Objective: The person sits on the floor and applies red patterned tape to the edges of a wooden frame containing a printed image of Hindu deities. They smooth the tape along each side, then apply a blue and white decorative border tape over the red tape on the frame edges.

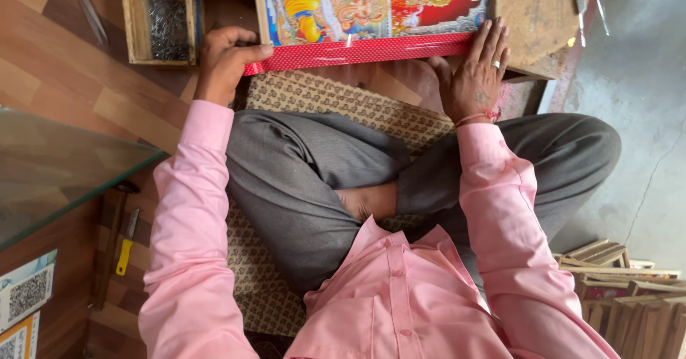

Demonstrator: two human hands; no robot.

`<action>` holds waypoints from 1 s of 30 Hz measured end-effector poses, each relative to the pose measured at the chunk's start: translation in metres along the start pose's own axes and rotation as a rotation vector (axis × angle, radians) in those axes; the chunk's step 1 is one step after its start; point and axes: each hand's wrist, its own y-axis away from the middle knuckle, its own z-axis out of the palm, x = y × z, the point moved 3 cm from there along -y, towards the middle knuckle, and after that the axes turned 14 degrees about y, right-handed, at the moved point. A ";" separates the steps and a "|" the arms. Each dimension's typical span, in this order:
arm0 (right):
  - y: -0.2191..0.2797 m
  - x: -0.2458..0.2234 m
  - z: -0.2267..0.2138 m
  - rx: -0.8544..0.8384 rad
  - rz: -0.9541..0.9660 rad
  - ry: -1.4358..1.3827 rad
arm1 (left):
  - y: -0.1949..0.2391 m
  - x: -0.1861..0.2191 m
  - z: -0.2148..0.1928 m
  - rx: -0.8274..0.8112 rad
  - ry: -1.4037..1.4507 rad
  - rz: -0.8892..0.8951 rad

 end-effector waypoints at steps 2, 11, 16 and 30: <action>-0.005 0.012 0.010 0.085 0.033 -0.075 | 0.004 0.014 0.006 0.053 -0.133 0.064; -0.062 0.069 0.023 0.203 0.131 -0.315 | 0.027 0.051 0.051 -0.156 -0.707 0.565; -0.071 0.078 0.000 0.307 -0.261 -0.243 | 0.012 0.048 0.055 -0.168 -0.723 0.600; -0.073 0.101 -0.001 0.405 -0.815 0.223 | 0.014 0.033 0.056 -0.220 -0.921 0.601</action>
